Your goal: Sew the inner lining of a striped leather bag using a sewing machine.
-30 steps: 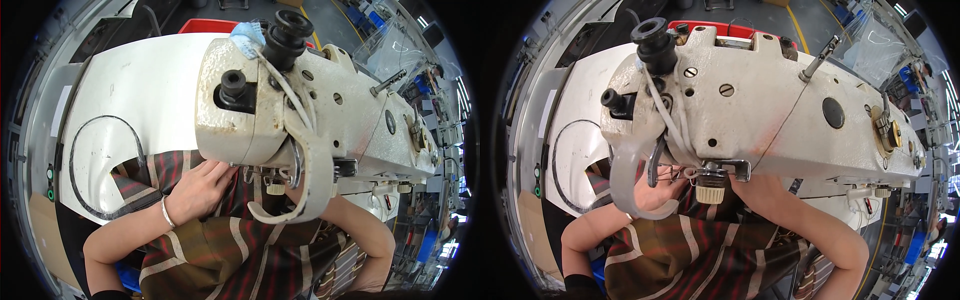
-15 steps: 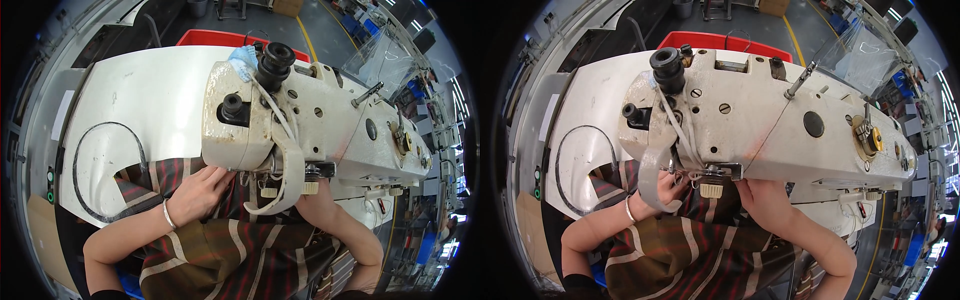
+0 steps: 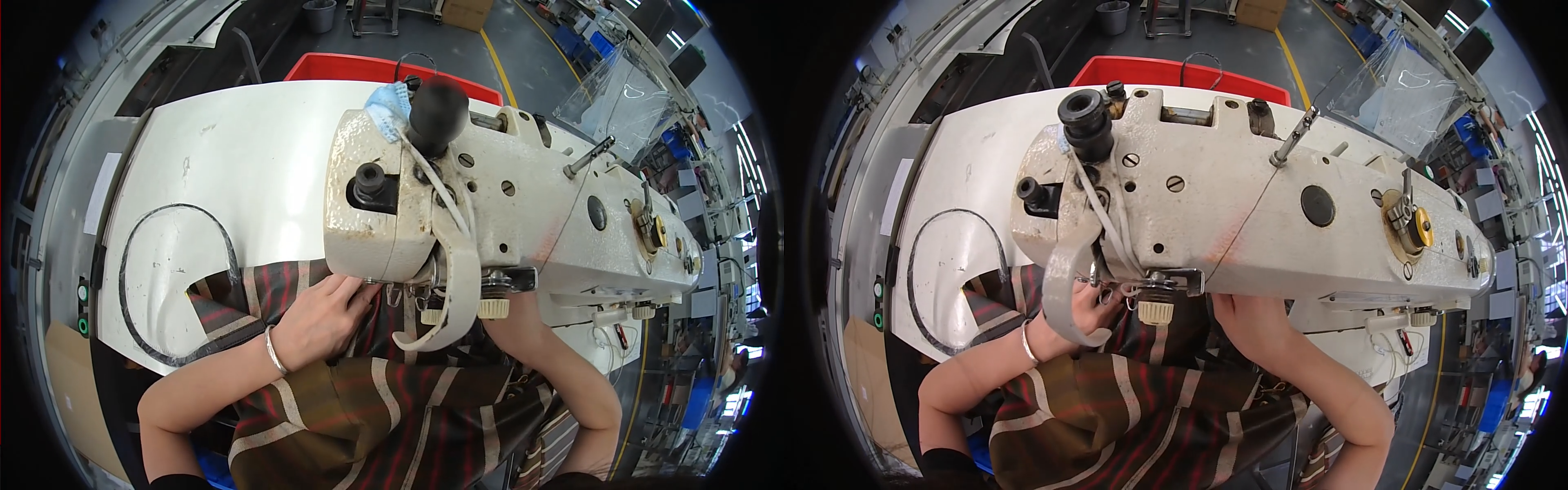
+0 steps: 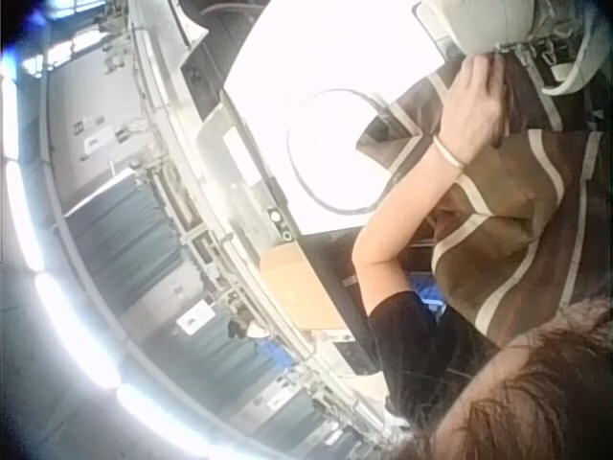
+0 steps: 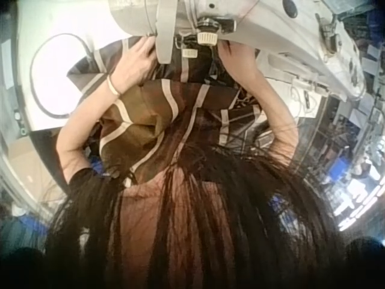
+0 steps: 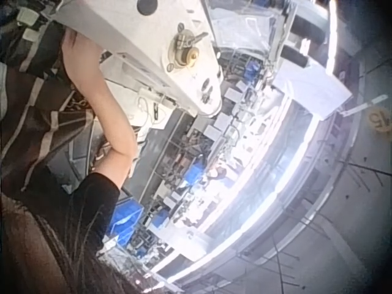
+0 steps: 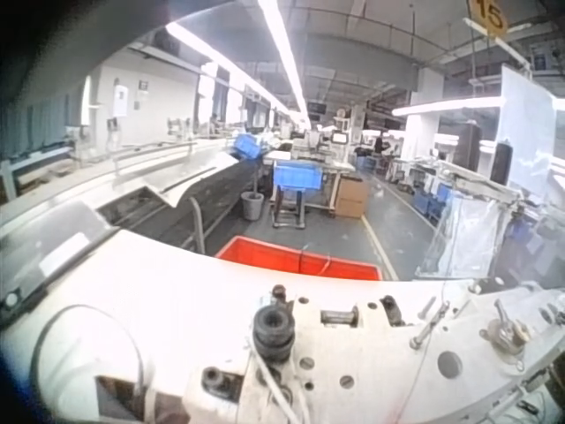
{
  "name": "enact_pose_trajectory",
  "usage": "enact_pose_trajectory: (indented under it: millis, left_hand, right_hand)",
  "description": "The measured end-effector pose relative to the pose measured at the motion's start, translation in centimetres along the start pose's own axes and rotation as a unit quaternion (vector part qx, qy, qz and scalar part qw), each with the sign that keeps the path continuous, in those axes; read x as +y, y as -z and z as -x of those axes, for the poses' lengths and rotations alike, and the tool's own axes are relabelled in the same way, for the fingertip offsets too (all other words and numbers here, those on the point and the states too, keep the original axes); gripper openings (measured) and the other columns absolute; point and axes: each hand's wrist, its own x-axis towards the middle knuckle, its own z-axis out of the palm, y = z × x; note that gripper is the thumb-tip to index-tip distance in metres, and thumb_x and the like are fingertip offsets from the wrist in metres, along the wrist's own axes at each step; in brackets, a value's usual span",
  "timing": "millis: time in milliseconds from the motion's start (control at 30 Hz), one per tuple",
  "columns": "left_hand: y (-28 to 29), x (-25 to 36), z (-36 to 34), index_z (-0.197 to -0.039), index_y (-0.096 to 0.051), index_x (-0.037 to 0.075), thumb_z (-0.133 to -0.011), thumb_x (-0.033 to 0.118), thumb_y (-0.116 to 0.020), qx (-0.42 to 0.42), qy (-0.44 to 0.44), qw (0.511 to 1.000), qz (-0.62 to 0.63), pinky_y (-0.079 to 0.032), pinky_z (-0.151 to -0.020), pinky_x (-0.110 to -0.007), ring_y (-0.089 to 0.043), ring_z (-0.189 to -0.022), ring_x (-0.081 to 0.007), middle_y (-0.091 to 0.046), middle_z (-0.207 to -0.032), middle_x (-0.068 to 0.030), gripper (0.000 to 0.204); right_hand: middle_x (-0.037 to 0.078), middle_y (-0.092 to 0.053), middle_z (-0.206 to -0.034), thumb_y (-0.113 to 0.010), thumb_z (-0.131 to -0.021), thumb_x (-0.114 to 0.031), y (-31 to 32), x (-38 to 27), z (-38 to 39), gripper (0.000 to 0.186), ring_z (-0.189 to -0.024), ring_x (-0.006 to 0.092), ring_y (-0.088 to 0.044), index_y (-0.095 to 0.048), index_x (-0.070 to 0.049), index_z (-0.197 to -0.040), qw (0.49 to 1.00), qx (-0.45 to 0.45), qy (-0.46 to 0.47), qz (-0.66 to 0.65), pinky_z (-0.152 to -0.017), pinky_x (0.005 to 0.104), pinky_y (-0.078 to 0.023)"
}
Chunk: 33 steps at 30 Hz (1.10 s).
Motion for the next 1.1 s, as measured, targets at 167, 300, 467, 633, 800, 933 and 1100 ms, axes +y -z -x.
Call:
enact_pose_trajectory:
  millis: [167,300,467,633,800,933,1100]
  left_hand:
    - [0.0,0.3,0.1,-0.125,-0.057,-0.004,-0.076,0.009,-0.057,-0.011,0.018,1.0,0.015,-0.054,-0.079,-0.035,-0.055,-0.106,-0.0279,-0.051,-0.117,-0.0143,0.051]
    - [0.3,0.4,0.0,-0.126,-0.056,-0.004,-0.076,0.009,-0.057,-0.023,0.012,1.0,0.002,-0.054,-0.078,-0.033,-0.055,-0.108,-0.0274,-0.051,-0.115,-0.0136,0.051]
    - [0.6,0.5,-0.1,-0.126,-0.055,-0.003,-0.076,0.01,-0.057,-0.023,0.007,1.0,0.002,-0.054,-0.076,-0.033,-0.055,-0.108,-0.0272,-0.051,-0.114,-0.0133,0.052]
    - [0.7,0.4,0.1,-0.126,-0.056,-0.003,-0.077,0.01,-0.058,-0.026,0.019,0.999,0.001,-0.054,-0.076,-0.033,-0.056,-0.105,-0.0271,-0.052,-0.113,-0.0132,0.051]
    - [-0.1,0.1,0.1,-0.127,-0.057,-0.002,-0.076,0.009,-0.058,-0.047,0.021,0.999,0.006,-0.054,-0.076,-0.033,-0.056,-0.103,-0.0261,-0.052,-0.112,-0.0126,0.052]
    - [-0.6,0.1,0.1,-0.127,-0.057,-0.002,-0.076,0.009,-0.057,-0.007,0.023,1.0,0.003,-0.055,-0.072,-0.033,-0.056,-0.104,-0.0262,-0.052,-0.113,-0.0128,0.052]
    - [-0.4,-0.1,0.2,-0.128,-0.056,-0.001,-0.075,0.009,-0.058,-0.03,0.012,0.999,-0.019,-0.056,-0.069,-0.034,-0.056,-0.106,-0.0267,-0.051,-0.116,-0.0139,0.054]
  right_hand:
    - [0.019,-0.062,-0.077,-0.057,-0.085,-0.003,-0.2,0.1,0.1,0.01,-0.07,0.0381,-0.06,-0.064,0.0,-0.092,0.999,-0.011,-0.016,0.037,-0.063,0.0454,-0.047]
    - [0.018,-0.061,-0.075,-0.057,-0.085,-0.004,0.0,-0.1,-0.1,0.008,-0.069,0.038,-0.06,-0.063,0.0,-0.089,0.999,-0.019,-0.025,0.028,-0.062,0.0455,-0.047]
    - [0.015,-0.062,-0.077,-0.061,-0.085,-0.01,0.8,-1.2,-0.3,0.01,-0.071,0.036,-0.061,-0.064,-0.003,-0.092,0.997,-0.037,0.003,0.072,-0.063,0.0449,-0.047]
    - [0.013,-0.063,-0.081,-0.063,-0.086,-0.016,1.1,-1.9,-0.1,0.014,-0.076,0.0347,-0.062,-0.064,-0.006,-0.096,0.983,-0.078,0.022,0.166,-0.066,0.0439,-0.049]
    - [0.014,-0.063,-0.084,-0.062,-0.086,-0.015,0.9,-1.2,-0.2,0.015,-0.079,0.0362,-0.062,-0.063,-0.004,-0.095,0.979,-0.13,0.021,0.156,-0.07,0.0459,-0.05]
    - [0.016,-0.063,-0.084,-0.06,-0.086,-0.013,0.5,0.0,0.2,0.015,-0.08,0.0369,-0.062,-0.061,-0.001,-0.095,0.974,-0.14,0.038,0.175,-0.071,0.047,-0.05]
    - [0.013,-0.062,-0.077,-0.054,-0.088,-0.011,-0.2,1.4,0.5,0.017,-0.066,0.0325,-0.063,-0.059,-0.003,-0.102,0.959,-0.147,0.075,0.23,-0.058,0.0452,-0.05]
